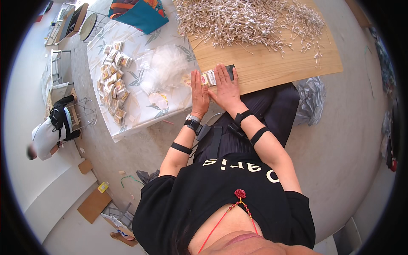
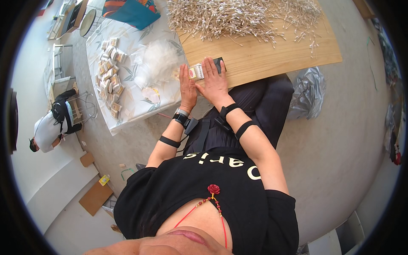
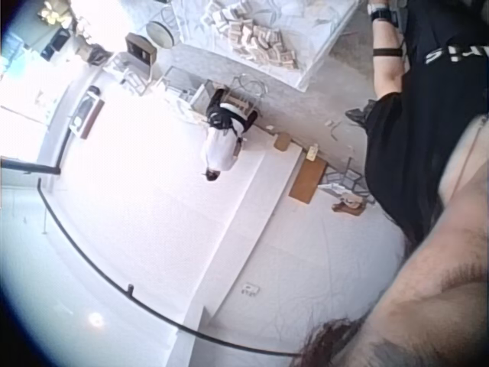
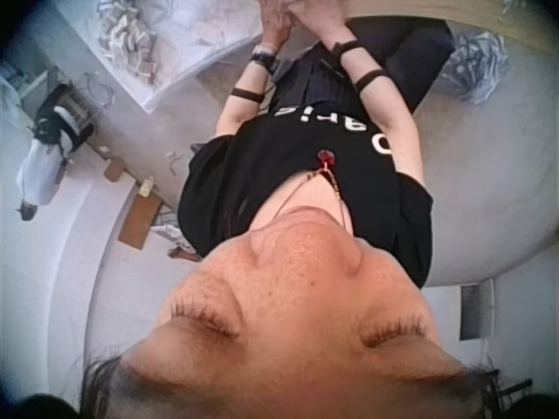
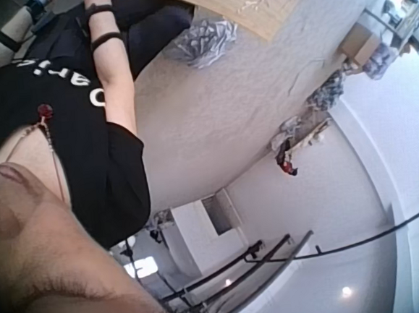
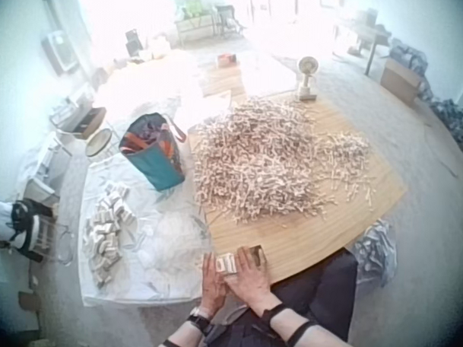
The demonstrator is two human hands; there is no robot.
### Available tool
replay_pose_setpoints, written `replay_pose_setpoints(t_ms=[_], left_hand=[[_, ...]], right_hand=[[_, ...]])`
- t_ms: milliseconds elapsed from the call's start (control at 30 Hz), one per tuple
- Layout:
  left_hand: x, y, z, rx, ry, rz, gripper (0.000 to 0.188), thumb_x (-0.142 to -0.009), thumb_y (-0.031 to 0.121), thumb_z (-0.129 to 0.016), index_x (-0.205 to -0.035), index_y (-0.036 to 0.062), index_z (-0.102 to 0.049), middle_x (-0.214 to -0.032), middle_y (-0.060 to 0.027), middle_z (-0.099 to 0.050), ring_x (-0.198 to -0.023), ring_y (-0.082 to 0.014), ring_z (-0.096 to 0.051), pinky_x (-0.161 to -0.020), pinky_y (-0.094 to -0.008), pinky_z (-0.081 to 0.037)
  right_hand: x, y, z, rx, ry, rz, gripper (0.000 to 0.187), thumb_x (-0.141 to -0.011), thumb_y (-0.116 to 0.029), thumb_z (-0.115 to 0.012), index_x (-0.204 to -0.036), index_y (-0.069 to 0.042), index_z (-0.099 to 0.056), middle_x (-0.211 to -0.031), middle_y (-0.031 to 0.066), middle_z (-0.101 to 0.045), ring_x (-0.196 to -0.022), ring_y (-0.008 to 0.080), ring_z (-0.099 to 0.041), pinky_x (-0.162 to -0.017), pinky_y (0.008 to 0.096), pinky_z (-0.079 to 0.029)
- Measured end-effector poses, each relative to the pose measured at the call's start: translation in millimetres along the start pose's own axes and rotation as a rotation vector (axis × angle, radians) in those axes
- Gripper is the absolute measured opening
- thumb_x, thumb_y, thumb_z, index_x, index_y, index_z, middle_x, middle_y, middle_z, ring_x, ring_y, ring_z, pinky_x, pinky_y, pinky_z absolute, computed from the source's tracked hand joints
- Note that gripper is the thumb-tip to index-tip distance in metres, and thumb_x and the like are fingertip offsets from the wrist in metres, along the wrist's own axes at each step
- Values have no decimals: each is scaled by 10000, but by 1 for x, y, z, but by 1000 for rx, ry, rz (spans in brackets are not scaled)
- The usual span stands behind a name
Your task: The recorder picks individual cotton swabs from a pile and arranges them in a neat row on a small card before stacking them.
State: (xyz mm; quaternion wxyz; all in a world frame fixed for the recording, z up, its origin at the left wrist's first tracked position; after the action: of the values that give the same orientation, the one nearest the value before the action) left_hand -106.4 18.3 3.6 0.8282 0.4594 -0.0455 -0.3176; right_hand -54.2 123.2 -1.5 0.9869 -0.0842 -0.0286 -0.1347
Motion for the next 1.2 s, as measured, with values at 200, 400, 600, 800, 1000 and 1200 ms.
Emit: replay_pose_setpoints(t_ms=[200,400,600,800,1000,1200], left_hand=[[0,0,-2,38,-11,-10,656,-1124,387,-376,-1607,-49,-289,-1687,-269,-242,-1591,-425,-191,-1286,-495,-173],[0,-2,-1,27,16,-4,648,-1122,381,-394,-1597,-50,-306,-1677,-270,-258,-1582,-429,-209,-1280,-496,-189],[-1,-1,-1,35,8,-13,653,-1121,389,-396,-1593,-54,-310,-1676,-272,-258,-1582,-433,-207,-1277,-496,-197],[-1,0,0,5,16,-13,654,-1132,418,-332,-1579,-60,-335,-1661,-269,-284,-1573,-429,-230,-1273,-487,-211],[-1,-2,-4,20,-2,-11,668,-1118,403,-403,-1593,-55,-302,-1682,-282,-231,-1581,-438,-205,-1277,-501,-192],[-1,-1,-5,72,-3,14,670,-1113,383,-427,-1592,-65,-295,-1693,-280,-204,-1577,-444,-212,-1274,-483,-206]], right_hand=[[-2,-8,1,48,-48,20,952,-976,-632,-483,-1655,-10,-241,-1756,120,-174,-1641,231,-49,-1302,557,42],[-1,-9,3,34,-18,69,978,-950,-628,-518,-1647,3,-252,-1750,139,-183,-1640,250,-58,-1302,557,24],[-5,1,1,-33,-4,51,984,-964,-646,-493,-1652,7,-231,-1749,147,-183,-1639,256,-69,-1301,553,13],[-6,-6,1,-30,19,81,944,-987,-621,-467,-1657,-2,-225,-1754,134,-174,-1639,251,-66,-1300,553,18],[-6,-8,1,-36,17,92,910,-989,-571,-476,-1657,-5,-229,-1754,135,-175,-1641,249,-55,-1302,549,27],[-3,-12,1,-7,20,134,908,-968,-541,-505,-1656,-11,-241,-1756,131,-174,-1642,244,-55,-1303,542,38]])
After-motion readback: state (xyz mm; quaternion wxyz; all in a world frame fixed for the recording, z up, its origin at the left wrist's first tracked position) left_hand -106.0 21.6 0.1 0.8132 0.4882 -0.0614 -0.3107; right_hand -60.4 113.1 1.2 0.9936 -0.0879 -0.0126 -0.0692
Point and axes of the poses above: each hand's wrist, its own x-axis away from the middle knuckle, its own z-axis out of the back of the hand, y = z × x, the point moved 10 cm from there along -x, towards the middle knuckle
